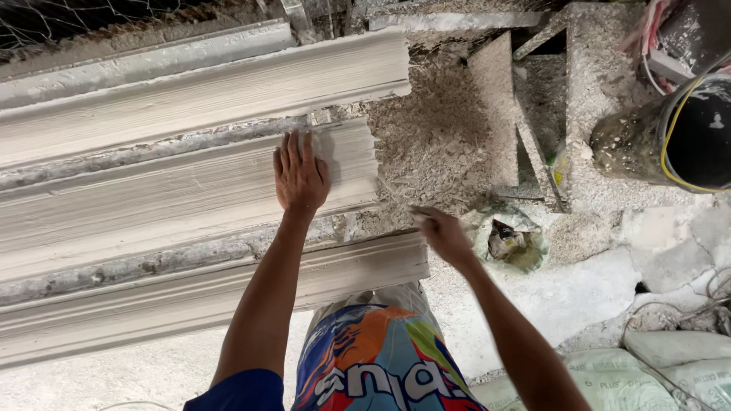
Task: The person uses a metal trowel to smooth and finish the surface of long white plaster moldings. They repeatedly scrape and level the ridges and flat areas of the pieces, working along their length to remove excess material and create a uniform finish.
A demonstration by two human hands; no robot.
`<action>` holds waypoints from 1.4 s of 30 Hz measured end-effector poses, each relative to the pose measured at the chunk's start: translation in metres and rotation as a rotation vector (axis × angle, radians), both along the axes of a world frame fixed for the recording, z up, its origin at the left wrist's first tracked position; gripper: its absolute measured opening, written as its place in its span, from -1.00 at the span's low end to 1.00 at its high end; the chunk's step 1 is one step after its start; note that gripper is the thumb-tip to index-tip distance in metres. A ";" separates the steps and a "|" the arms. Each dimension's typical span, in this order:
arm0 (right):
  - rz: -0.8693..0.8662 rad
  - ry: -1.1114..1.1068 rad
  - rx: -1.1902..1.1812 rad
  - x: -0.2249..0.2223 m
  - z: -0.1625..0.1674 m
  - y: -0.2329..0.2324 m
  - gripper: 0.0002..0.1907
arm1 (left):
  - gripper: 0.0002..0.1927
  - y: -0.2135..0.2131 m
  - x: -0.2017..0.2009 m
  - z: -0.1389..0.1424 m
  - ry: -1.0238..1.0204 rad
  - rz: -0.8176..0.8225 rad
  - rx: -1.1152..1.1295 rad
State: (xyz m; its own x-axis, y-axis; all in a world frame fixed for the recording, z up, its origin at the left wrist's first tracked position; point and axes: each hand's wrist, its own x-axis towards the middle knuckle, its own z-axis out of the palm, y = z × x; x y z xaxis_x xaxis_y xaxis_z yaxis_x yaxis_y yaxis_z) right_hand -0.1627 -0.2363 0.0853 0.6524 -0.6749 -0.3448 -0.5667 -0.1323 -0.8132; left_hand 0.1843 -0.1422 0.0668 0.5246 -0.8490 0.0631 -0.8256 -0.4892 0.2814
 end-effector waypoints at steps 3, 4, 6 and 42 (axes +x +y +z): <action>-0.016 0.055 0.042 0.007 -0.010 0.000 -0.64 | -0.41 0.003 0.001 -0.003 -0.028 0.014 -0.002; -0.031 0.095 0.069 0.005 -0.012 -0.004 -0.62 | -0.42 0.003 0.000 -0.004 -0.018 0.021 -0.008; -0.022 0.019 0.015 -0.002 -0.015 -0.008 -0.64 | -0.44 0.004 0.000 -0.003 0.000 0.021 0.001; 0.011 0.107 -0.004 0.082 0.015 -0.053 -0.63 | -0.47 0.016 -0.008 -0.006 -0.059 0.012 -0.143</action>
State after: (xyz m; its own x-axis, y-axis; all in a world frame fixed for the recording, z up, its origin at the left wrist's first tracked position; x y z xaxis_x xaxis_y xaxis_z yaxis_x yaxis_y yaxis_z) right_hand -0.0803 -0.2892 0.1000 0.6196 -0.6690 -0.4106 -0.6488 -0.1421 -0.7476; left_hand 0.1758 -0.1264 0.0610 0.5268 -0.8226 0.2142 -0.8369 -0.4577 0.3003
